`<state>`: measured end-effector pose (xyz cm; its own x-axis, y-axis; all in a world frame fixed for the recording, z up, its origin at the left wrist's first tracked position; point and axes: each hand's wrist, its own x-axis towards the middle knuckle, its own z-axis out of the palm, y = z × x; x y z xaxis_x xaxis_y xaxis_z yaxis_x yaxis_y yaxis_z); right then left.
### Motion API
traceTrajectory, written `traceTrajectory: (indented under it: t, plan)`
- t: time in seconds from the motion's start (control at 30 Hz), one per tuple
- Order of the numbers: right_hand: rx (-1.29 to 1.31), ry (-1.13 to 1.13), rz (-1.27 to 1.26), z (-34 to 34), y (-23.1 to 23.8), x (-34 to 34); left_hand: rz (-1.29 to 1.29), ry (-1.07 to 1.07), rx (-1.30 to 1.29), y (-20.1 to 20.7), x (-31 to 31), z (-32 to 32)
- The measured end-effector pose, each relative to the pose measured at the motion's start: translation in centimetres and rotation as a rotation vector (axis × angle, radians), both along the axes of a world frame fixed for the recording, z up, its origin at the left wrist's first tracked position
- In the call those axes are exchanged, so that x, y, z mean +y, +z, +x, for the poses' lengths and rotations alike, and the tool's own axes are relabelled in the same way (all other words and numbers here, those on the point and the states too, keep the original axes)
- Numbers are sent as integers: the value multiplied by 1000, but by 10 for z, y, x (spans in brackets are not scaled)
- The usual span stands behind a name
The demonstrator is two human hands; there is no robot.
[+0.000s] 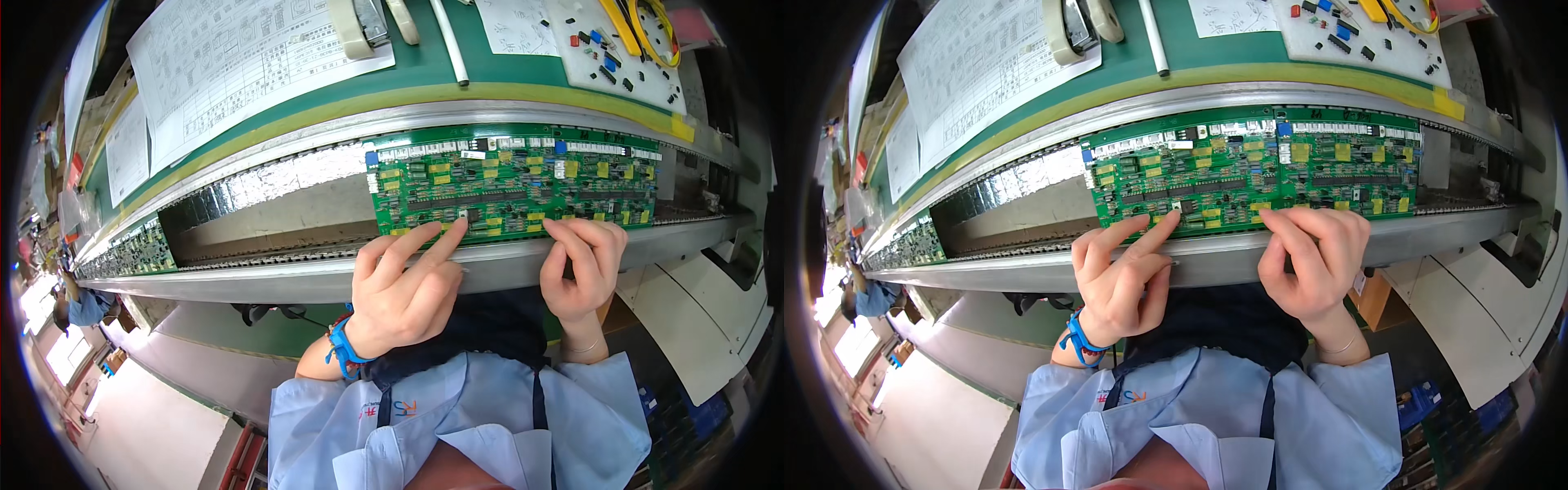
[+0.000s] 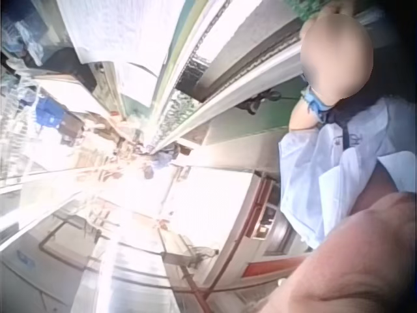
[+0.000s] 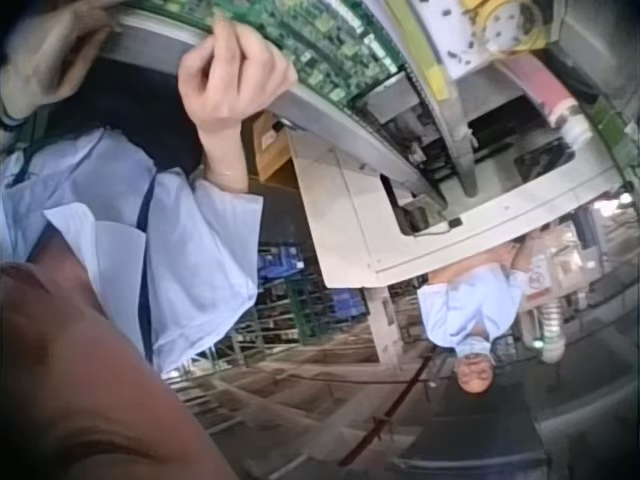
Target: The person assembles electronic circuit boards on a production line, using a small white tool to press components onto the green boards. The person also uses a smartphone to reference information during the process. The boards are moved along a conveyor system as the person works.
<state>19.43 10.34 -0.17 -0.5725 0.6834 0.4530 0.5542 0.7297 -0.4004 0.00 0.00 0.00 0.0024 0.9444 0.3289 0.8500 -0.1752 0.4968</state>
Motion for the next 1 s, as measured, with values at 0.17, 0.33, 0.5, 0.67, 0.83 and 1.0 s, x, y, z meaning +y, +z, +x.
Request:
traceTrajectory:
  t: [0.17,0.33,0.5,0.67,0.83,1.0]
  plan:
    - [24,15,0,3,0,2,-26,7,10,2,2,4]
    - [-72,88,9,1,4,3,-26,6,-3,2,4,5]
    - [-131,171,-35,-1,5,2,-28,5,-3,2,4,5]
    - [-156,183,-30,0,2,2,-43,0,12,4,4,4]
    - [-190,167,-59,0,5,2,-35,1,8,3,4,4]
    - [-198,152,-70,-2,3,1,-29,-3,10,1,3,3]
